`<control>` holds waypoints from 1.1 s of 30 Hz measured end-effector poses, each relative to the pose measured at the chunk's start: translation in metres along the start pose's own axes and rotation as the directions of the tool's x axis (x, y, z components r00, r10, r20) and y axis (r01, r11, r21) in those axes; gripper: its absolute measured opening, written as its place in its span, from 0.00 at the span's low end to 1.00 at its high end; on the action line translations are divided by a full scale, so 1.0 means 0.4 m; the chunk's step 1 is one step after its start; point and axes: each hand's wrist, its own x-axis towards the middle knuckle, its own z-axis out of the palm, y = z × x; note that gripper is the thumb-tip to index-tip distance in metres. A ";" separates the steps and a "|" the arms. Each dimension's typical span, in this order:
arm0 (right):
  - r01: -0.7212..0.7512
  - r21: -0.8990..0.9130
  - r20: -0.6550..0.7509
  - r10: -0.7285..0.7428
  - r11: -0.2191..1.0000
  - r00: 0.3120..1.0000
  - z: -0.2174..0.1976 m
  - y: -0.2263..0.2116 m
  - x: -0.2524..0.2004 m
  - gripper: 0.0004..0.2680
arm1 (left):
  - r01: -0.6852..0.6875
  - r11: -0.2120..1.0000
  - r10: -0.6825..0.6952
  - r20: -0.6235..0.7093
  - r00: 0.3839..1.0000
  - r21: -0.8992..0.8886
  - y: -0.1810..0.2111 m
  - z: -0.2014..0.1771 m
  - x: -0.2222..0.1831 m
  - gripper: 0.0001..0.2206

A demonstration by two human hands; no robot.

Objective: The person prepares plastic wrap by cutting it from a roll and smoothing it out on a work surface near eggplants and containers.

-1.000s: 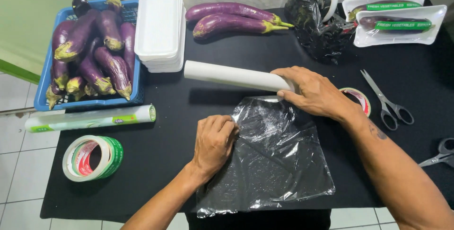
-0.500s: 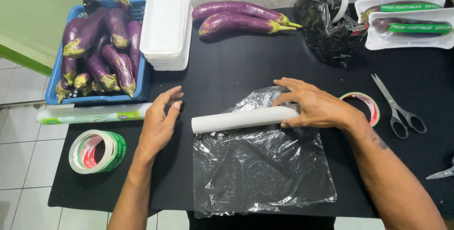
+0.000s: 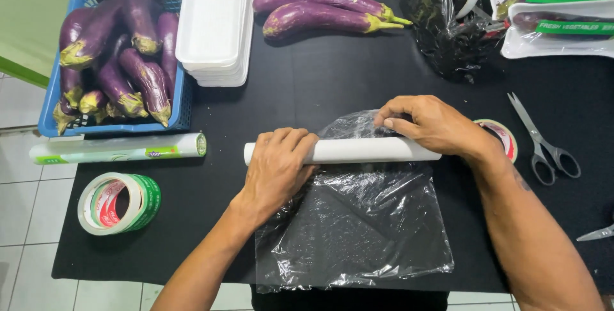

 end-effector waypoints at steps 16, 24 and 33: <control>0.300 -0.282 -0.028 -0.320 0.911 0.947 0.070 0.008 -0.094 0.14 | 0.078 0.966 0.011 0.340 0.940 -0.247 0.024 -0.126 0.055 0.46; 0.199 -0.251 0.114 -0.175 0.947 0.978 0.046 -0.025 -0.115 0.14 | -0.186 0.982 0.188 -0.078 0.979 0.038 0.084 -0.004 -0.031 0.19; 0.238 -0.558 -0.076 -0.334 0.795 0.939 0.132 -0.019 -0.141 0.27 | 0.047 0.952 0.075 0.378 0.923 -0.303 0.095 -0.136 0.073 0.20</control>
